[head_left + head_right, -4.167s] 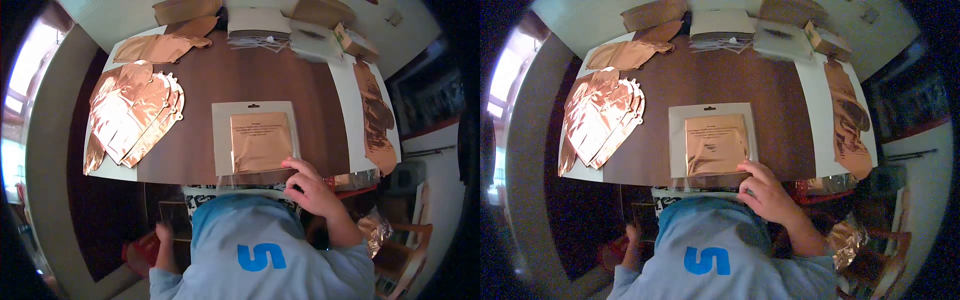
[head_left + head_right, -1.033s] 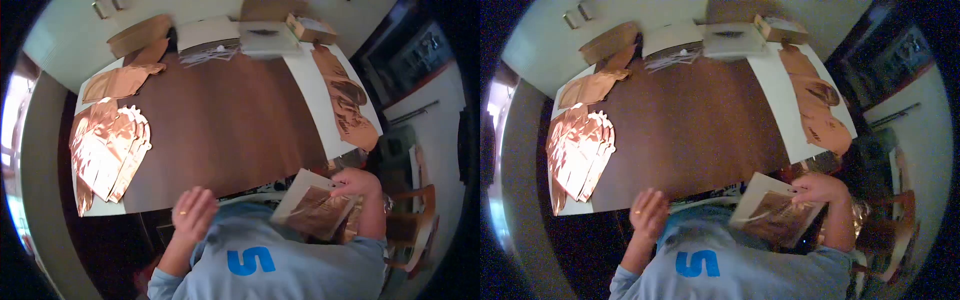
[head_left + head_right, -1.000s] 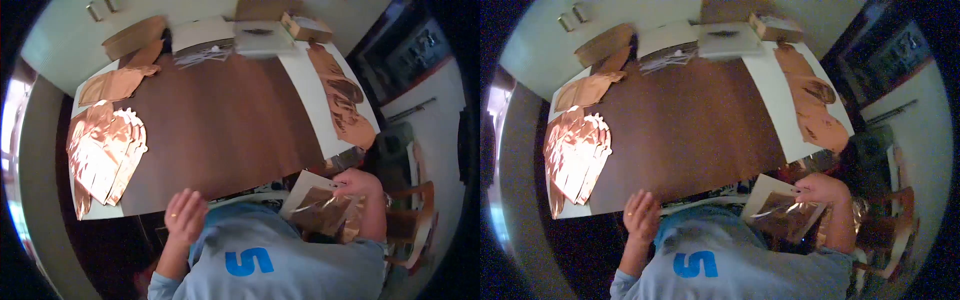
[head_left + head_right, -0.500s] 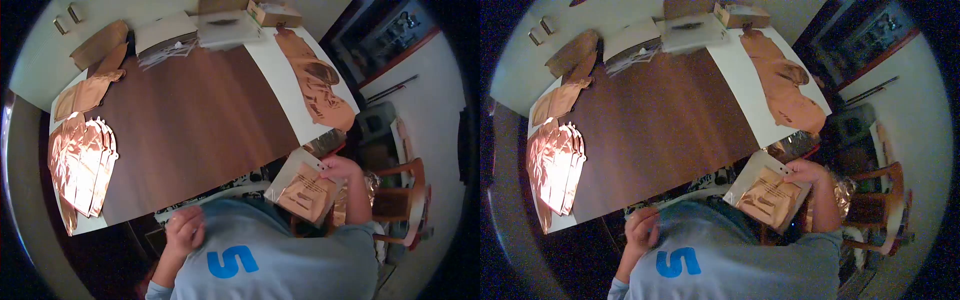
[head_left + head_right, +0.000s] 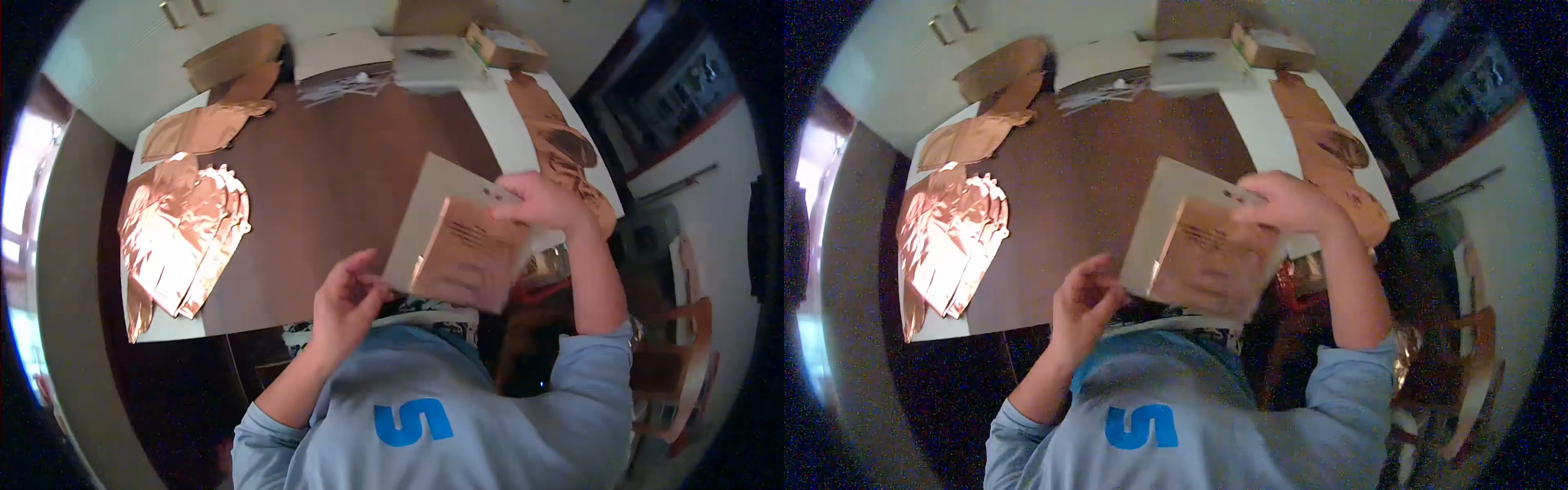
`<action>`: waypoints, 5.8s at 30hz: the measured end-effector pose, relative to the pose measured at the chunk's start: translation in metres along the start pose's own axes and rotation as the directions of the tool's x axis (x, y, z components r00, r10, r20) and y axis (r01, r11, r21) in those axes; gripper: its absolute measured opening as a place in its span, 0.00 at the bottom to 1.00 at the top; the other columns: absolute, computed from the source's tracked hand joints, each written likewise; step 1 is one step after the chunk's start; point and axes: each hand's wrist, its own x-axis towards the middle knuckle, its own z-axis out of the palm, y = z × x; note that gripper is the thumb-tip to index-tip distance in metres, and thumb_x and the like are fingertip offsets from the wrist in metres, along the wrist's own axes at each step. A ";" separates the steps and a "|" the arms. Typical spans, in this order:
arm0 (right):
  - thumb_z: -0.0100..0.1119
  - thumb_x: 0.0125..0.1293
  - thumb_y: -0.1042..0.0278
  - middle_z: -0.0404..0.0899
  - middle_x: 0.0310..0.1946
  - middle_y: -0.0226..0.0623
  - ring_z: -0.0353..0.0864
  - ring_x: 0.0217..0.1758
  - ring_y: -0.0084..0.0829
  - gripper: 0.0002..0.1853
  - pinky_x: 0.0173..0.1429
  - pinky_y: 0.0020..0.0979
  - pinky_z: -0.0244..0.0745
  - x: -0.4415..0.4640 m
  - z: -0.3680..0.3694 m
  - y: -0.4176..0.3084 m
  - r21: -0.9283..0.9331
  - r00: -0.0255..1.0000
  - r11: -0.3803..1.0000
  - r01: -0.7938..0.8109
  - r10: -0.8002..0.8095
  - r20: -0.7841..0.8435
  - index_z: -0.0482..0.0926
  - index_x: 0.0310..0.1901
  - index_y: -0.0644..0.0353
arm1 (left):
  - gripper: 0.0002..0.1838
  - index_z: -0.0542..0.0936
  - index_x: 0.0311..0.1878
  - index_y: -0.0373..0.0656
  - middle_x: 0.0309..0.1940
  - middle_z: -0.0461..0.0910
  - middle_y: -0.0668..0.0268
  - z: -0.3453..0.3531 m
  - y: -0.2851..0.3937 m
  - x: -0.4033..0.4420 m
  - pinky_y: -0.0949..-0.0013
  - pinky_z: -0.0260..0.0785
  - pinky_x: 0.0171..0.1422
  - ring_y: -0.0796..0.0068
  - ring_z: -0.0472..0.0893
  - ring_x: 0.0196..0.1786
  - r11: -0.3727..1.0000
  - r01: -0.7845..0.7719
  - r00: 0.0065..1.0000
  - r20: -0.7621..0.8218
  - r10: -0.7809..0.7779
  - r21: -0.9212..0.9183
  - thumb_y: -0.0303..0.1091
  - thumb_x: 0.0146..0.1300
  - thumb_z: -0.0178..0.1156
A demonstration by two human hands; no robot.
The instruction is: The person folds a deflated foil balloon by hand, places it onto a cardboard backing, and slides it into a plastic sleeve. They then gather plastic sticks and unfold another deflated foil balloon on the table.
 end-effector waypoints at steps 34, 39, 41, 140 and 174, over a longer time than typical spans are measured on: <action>0.60 0.64 0.52 0.51 0.76 0.55 0.49 0.79 0.55 0.40 0.78 0.57 0.43 0.023 0.179 -0.046 -0.536 0.872 0.821 0.197 -0.396 -0.287 0.59 0.73 0.63 | 0.09 0.82 0.39 0.42 0.39 0.77 0.57 -0.067 0.018 0.044 0.54 0.72 0.49 0.51 0.78 0.44 0.528 -0.433 0.896 0.413 0.165 0.730 0.30 0.55 0.67; 0.60 0.64 0.48 0.50 0.76 0.55 0.48 0.80 0.55 0.41 0.78 0.57 0.41 0.026 0.179 -0.042 -0.562 0.872 0.802 0.201 -0.408 -0.270 0.59 0.73 0.63 | 0.06 0.80 0.34 0.40 0.33 0.77 0.54 -0.067 0.017 0.059 0.52 0.72 0.44 0.48 0.78 0.39 0.568 -0.482 0.864 0.471 0.180 0.667 0.28 0.53 0.65; 0.60 0.64 0.47 0.50 0.76 0.55 0.48 0.80 0.55 0.41 0.78 0.57 0.40 0.026 0.179 -0.042 -0.561 0.872 0.804 0.198 -0.406 -0.274 0.60 0.73 0.63 | 0.06 0.79 0.34 0.39 0.32 0.77 0.54 -0.065 0.023 0.063 0.52 0.72 0.43 0.49 0.78 0.38 0.523 -0.516 0.845 0.505 0.177 0.679 0.27 0.53 0.65; 0.57 0.68 0.57 0.84 0.43 0.48 0.83 0.47 0.46 0.15 0.54 0.43 0.78 -0.057 0.161 0.243 -0.584 0.868 0.789 -0.192 0.414 0.274 0.83 0.50 0.56 | 0.15 0.81 0.43 0.41 0.49 0.77 0.55 -0.241 0.009 -0.061 0.56 0.69 0.60 0.53 0.77 0.54 0.439 0.157 0.673 -0.421 0.608 0.885 0.25 0.50 0.72; 0.58 0.68 0.69 0.82 0.30 0.37 0.81 0.26 0.27 0.08 0.32 0.31 0.80 0.213 0.254 -0.195 0.869 0.971 0.486 -0.096 -0.147 0.189 0.79 0.37 0.67 | 0.31 0.76 0.57 0.43 0.55 0.77 0.59 -0.141 0.050 -0.013 0.51 0.66 0.61 0.55 0.77 0.55 0.102 0.082 0.795 -0.127 0.593 0.991 0.43 0.49 0.72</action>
